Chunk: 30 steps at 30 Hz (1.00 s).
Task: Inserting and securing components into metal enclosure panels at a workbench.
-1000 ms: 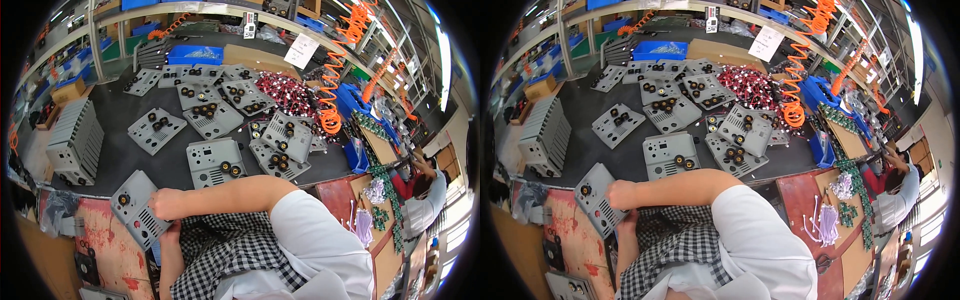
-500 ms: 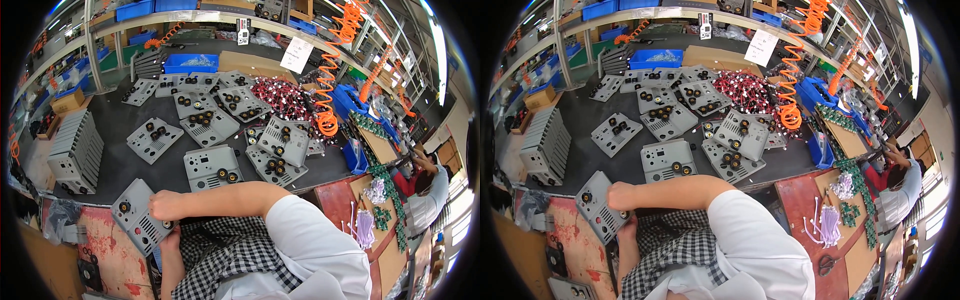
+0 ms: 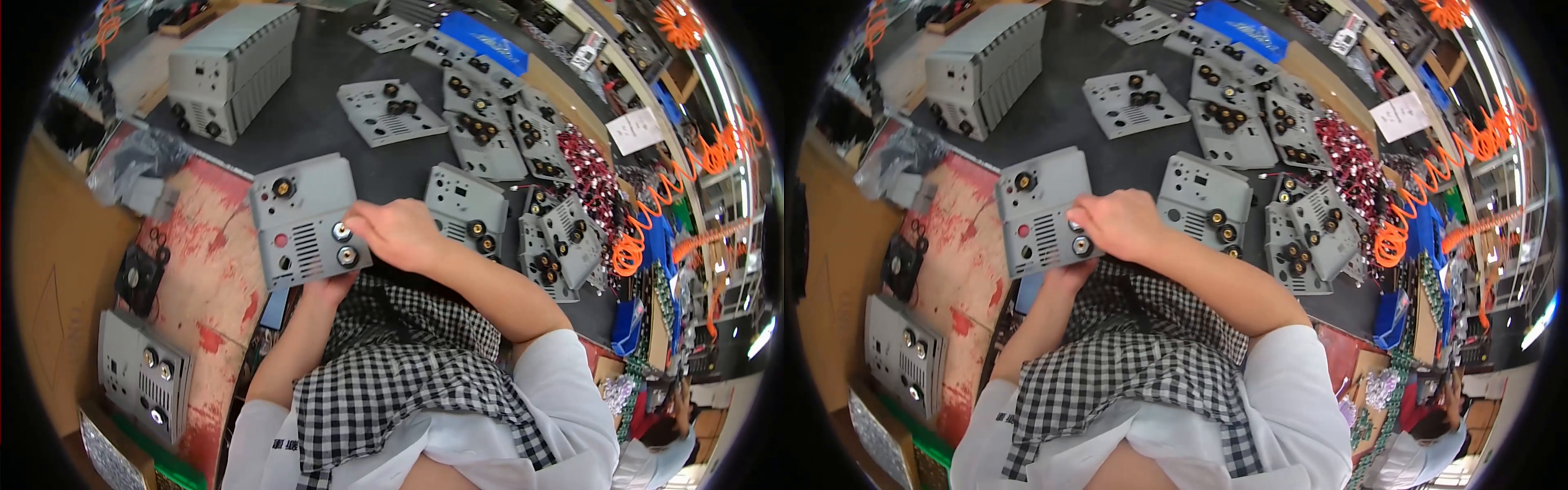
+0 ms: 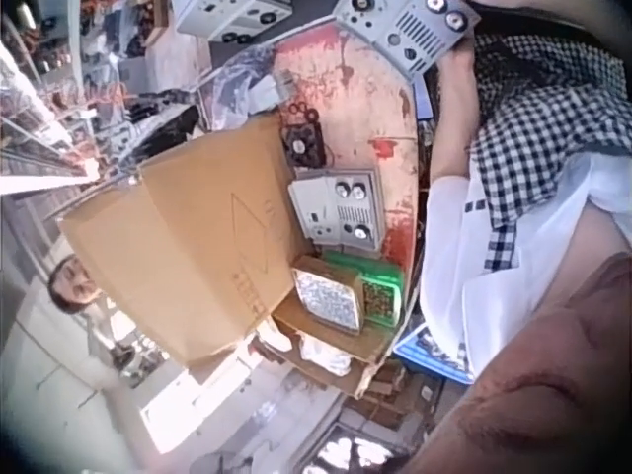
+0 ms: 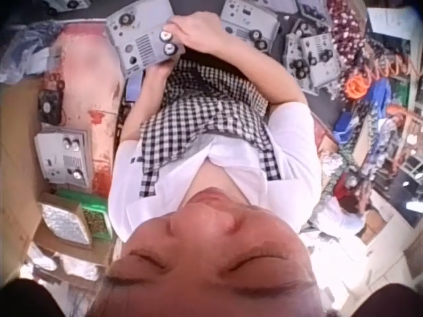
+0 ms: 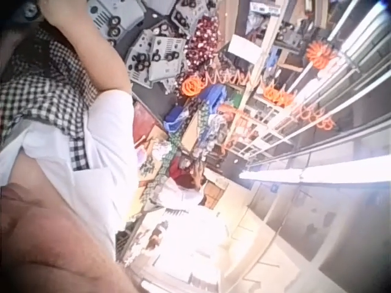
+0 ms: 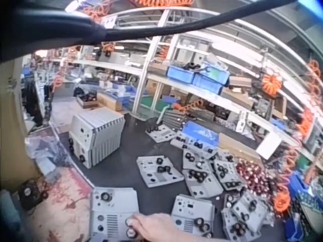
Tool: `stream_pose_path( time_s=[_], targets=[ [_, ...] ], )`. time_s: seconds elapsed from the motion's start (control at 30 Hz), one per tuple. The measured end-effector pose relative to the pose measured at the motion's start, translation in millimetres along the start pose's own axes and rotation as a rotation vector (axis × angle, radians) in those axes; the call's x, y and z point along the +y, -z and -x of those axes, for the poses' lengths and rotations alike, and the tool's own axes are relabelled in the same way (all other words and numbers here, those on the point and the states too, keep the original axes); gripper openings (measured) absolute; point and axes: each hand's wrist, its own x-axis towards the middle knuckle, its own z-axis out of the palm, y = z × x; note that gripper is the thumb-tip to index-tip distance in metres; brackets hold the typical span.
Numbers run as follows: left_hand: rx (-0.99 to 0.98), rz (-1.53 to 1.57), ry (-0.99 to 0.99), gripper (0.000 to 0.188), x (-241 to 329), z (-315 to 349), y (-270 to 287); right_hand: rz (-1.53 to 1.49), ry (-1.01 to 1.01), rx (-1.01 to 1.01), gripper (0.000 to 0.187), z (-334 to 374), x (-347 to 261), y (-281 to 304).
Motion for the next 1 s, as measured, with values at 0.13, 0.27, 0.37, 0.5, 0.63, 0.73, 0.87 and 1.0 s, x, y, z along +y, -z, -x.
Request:
stream_pose_path(
  time_s=[0.13, 0.27, 0.37, 0.5, 0.63, 0.73, 0.87, 1.0],
  targets=[
    [0.032, -0.012, -0.014, 0.023, 2, 3, -2, -0.103, 0.181, 0.221, 0.022, -8, 14, -32],
    [-0.062, -0.076, -0.028, 0.027, 5, 7, -6, 0.025, -0.057, -0.137, 0.031, -30, -8, -14],
    [-0.061, -0.12, -0.018, 0.031, 5, 12, -13, 0.142, 0.169, 0.135, 0.042, -56, -15, -37],
    [-0.042, -0.242, 0.048, 0.036, 5, 34, -8, 0.208, 0.232, 0.274, 0.048, -89, -25, -62],
    [-0.11, -0.975, 0.13, 0.023, -1, 64, 13, 0.08, 0.245, 0.167, 0.044, -92, -12, -71],
    [-0.202, -1.343, -0.222, 0.014, 5, 96, -10, -0.16, 0.258, 0.19, 0.038, -58, -25, -49],
    [-0.068, -1.387, -0.922, 0.02, 10, 108, -54, -0.151, 0.357, 0.227, 0.038, 1, -18, -29],
    [-0.181, -1.463, -1.052, 0.023, 3, 86, -58, -0.072, 0.357, 0.324, 0.041, 36, -15, -37]
  ],
)
